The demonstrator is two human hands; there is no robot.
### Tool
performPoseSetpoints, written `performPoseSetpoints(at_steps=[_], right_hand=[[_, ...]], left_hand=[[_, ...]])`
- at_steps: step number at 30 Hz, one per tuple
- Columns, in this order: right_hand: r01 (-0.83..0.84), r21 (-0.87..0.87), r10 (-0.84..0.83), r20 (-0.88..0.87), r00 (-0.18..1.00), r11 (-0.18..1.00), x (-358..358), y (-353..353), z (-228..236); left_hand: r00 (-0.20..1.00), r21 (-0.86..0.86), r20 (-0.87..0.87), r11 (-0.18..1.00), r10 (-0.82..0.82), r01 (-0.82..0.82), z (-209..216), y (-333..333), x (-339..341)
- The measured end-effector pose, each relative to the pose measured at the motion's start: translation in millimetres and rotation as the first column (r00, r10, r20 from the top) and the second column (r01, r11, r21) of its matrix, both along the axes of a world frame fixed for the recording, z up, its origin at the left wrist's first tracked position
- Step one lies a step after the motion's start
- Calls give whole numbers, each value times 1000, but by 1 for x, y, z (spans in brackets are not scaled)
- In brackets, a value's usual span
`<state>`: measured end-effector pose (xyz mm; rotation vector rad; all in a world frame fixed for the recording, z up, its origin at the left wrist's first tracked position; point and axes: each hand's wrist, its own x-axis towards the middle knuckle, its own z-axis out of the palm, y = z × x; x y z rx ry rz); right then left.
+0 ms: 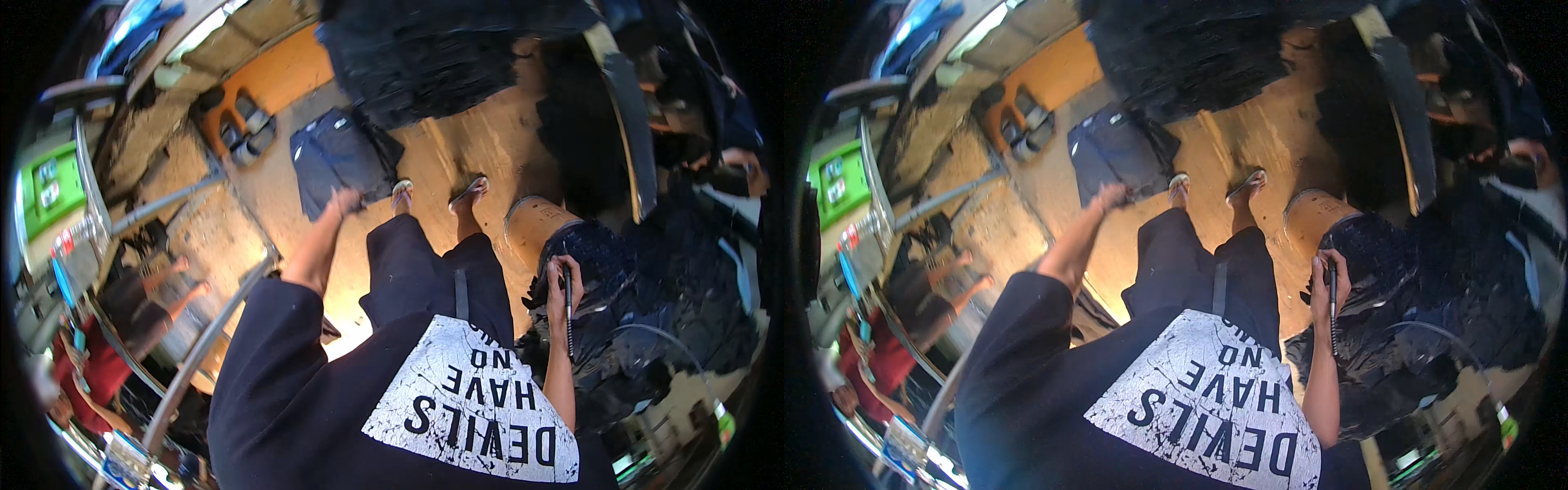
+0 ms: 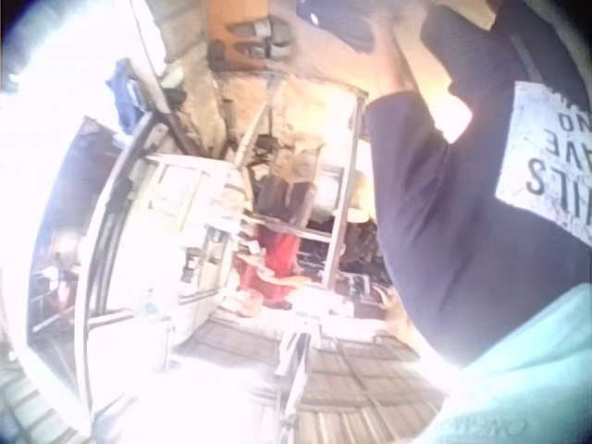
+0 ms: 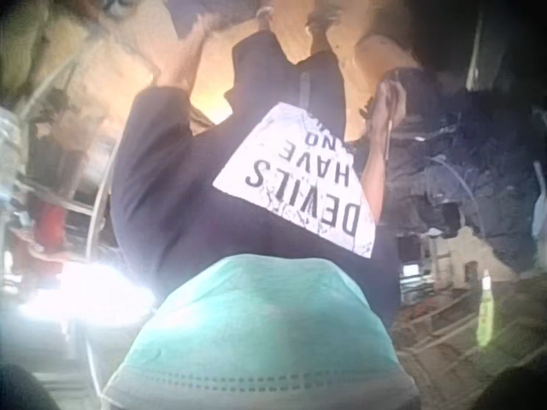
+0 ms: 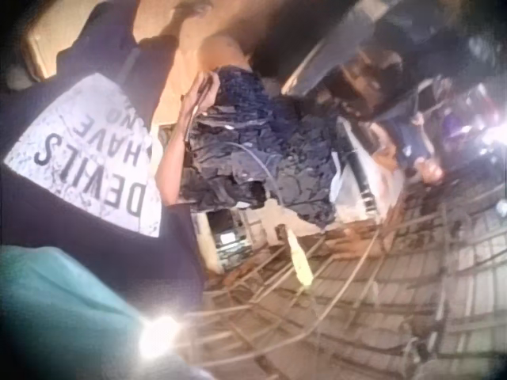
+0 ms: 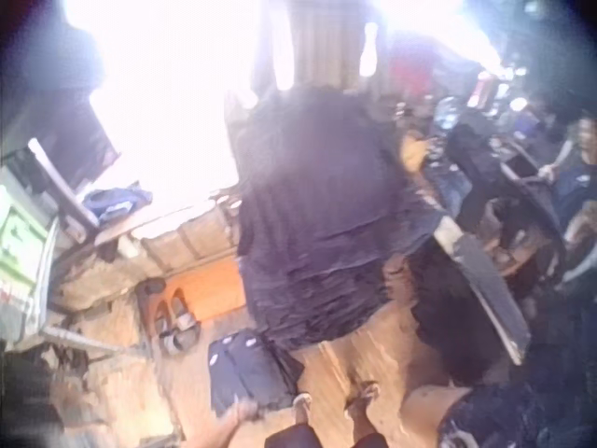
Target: The person uses a handheld electric seam ripper to remove stitches from the seams and pockets of dark denim jeans. They repeatedly pick up jeans from a pile, position the tool along seams, and remove threads before placing the jeans back down.
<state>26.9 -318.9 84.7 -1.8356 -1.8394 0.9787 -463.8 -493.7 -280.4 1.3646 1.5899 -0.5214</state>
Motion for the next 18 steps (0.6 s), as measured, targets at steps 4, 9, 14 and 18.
performPoseSetpoints(at_steps=[4, 9, 14, 18], right_hand=[[240, 83, -232, -92, 968, 967, 67, 13, 7], [617, 227, -646, 74, 760, 753, 192, 5, -29], [665, 560, -766, -82, 638, 494, 329, 36, -76], [720, 642, -884, -137, 447, 265, 448, 115, -149]], left_hand=[[769, 31, 489, 873, 411, -486, 19, -12, 99], [676, -167, 366, 760, 640, -629, 50, 26, 102], [927, 4, 282, 966, 248, -260, 125, 136, 96], [966, 7, 252, 998, -55, 55, 194, 261, 202]])
